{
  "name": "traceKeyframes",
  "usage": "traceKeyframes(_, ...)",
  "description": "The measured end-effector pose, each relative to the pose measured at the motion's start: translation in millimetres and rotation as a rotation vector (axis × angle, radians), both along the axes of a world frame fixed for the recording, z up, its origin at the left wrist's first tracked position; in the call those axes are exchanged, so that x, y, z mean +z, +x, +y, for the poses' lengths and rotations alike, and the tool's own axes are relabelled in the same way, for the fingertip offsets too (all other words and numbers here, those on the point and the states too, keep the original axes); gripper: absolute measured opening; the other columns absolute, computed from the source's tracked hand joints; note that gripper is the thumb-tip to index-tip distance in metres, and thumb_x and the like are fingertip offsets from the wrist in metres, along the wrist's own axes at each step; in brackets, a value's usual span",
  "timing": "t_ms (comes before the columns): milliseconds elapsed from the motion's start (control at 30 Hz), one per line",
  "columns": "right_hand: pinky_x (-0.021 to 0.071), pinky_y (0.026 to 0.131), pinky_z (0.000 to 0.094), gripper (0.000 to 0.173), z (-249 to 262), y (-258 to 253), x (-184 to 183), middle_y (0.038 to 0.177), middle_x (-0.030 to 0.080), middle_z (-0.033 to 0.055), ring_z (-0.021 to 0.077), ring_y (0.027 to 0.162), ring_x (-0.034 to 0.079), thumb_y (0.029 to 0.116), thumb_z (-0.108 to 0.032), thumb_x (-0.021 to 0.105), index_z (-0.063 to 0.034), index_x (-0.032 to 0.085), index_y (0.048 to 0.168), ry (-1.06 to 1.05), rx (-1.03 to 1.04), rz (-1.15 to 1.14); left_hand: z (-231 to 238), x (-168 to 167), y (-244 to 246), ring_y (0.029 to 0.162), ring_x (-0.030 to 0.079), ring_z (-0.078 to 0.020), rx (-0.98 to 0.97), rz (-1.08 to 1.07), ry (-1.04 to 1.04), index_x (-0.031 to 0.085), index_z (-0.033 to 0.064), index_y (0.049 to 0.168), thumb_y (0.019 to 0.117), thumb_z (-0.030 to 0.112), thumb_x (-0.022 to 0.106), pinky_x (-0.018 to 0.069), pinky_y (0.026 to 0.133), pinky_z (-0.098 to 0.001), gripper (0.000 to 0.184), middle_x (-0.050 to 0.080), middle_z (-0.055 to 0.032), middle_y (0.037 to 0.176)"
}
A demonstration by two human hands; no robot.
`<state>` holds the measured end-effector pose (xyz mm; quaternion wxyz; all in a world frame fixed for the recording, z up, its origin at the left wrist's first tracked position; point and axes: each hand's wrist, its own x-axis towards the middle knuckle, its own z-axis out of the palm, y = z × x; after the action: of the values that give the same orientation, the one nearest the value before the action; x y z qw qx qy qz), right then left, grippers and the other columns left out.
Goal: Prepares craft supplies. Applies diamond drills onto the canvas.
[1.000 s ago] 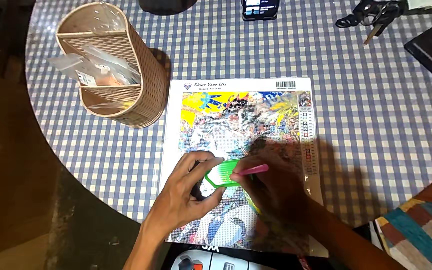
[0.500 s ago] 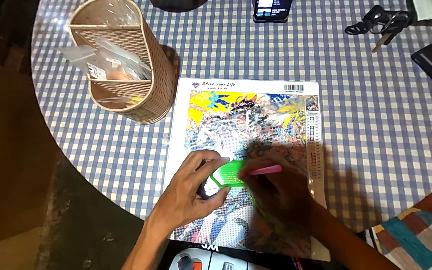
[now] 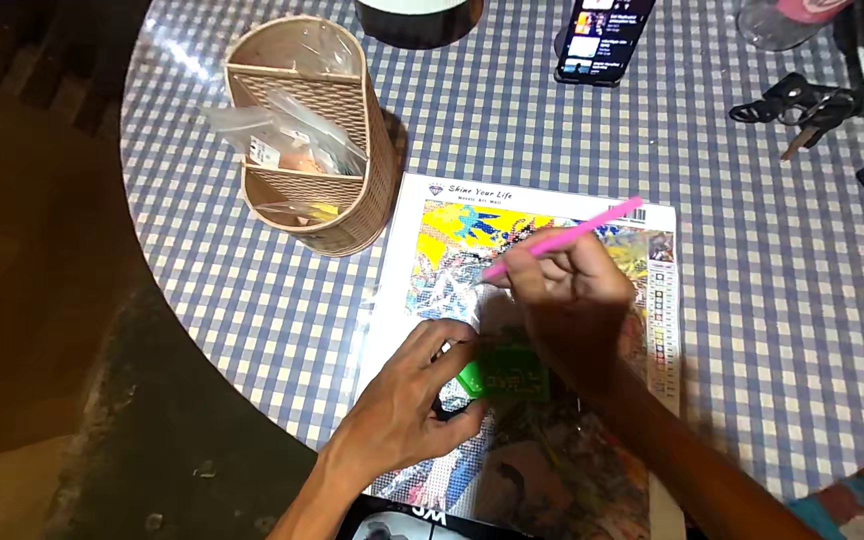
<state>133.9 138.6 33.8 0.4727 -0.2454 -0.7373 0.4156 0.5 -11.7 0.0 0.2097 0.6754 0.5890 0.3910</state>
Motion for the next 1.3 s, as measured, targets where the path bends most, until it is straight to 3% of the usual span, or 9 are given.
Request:
traceKeyframes(300, 0.0628, 0.066, 0.0222, 0.013, 14.6, -54.6, -11.0, 0.091, 0.072, 0.0061, 0.0084, 0.078, 0.073, 0.1004, -0.011, 0.067, 0.0004, 0.062, 0.106, 0.046, 0.135, -0.153, 0.0, 3.9, 0.1, 0.115, 0.059, -0.0142, -0.006, -0.009, -0.042, 0.07, 0.0124, 0.13, 0.0909, 0.037, 0.072, 0.0489, 0.097, -0.0238, 0.046, 0.066, -0.0089, 0.123)
traceKeyframes(767, 0.0612, 0.07, 0.0198, 0.013, 18.4, -60.7, -19.6, 0.091, 0.069, 0.0083, 0.0069, 0.081, 0.071, 0.097, -0.007, 0.07, 0.0039, 0.065, 0.101, 0.191, 0.107, -0.216, 0.0, 3.4, 1.0, 0.112, 0.06, -0.0158, -0.004, -0.005, 0.0, 0.07, 0.0107, 0.128, 0.0917, 0.034, 0.074, 0.0504, 0.097, -0.0254, 0.043, 0.066, -0.0086, 0.12)
traceKeyframes(1300, 0.0552, 0.062, 0.0165, 0.014, 17.3, -59.3, -17.9, 0.089, 0.068, 0.01, 0.0053, 0.072, 0.065, 0.0991, -0.01, 0.067, 0.0037, 0.067, 0.1, 0.279, 0.101, -0.292, -0.8, 3.8, 1.2, 0.114, 0.06, -0.0157, -0.003, -0.004, -0.014, 0.07, 0.0114, 0.129, 0.0929, 0.034, 0.072, 0.0496, 0.099, -0.0273, 0.043, 0.066, -0.0077, 0.122)
